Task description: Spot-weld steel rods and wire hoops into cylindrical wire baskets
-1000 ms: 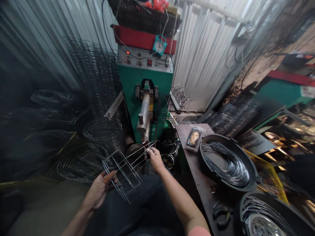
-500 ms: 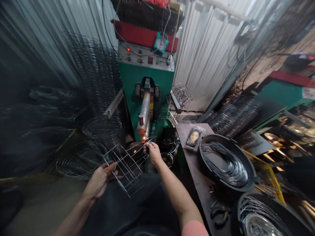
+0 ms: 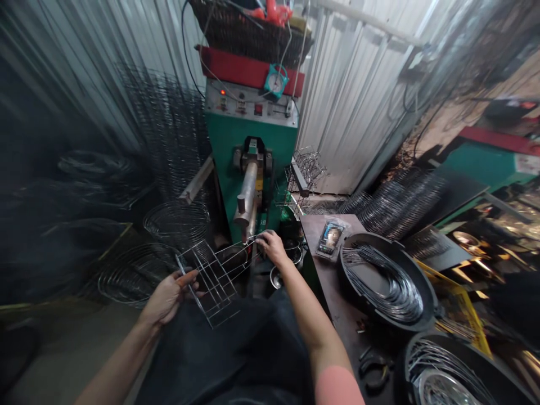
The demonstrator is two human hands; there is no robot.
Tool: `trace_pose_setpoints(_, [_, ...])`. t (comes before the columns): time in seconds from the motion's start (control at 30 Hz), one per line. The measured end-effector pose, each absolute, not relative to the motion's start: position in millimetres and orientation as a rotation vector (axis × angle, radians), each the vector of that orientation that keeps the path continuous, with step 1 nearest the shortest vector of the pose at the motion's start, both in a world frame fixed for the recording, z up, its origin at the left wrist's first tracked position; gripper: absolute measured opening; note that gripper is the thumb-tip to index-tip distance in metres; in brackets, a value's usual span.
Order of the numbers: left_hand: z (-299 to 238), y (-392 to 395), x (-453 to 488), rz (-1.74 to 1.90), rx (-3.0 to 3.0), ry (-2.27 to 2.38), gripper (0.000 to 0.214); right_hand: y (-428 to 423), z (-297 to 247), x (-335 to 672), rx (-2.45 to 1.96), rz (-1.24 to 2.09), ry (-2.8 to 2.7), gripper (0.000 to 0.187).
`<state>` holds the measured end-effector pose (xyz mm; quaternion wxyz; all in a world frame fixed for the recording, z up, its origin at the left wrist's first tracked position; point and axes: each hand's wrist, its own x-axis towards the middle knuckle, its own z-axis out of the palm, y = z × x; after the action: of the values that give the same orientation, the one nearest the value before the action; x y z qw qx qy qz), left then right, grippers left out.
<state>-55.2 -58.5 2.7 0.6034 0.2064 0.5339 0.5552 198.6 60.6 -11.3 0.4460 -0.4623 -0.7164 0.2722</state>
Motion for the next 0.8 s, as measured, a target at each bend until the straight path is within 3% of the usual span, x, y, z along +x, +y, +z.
trace_pose_setpoints(0.4, [4.3, -37.0, -69.6, 1.232, 0.485, 1.259, 0.017, 64.5, -14.3, 184.0, -1.254, 0.612, -1.7, 0.008])
trace_pose_setpoints(0.67, [8.9, -78.3, -66.7, 1.12, 0.618, 1.227, 0.046, 17.0, -4.7, 196.6, -1.188, 0.549, -1.758, 0.015])
trace_pose_setpoints(0.8, [26.2, -120.1, -73.2, 1.062, 0.747, 1.207, 0.051, -30.3, -19.7, 221.1, -1.267, 0.501, -1.473, 0.033])
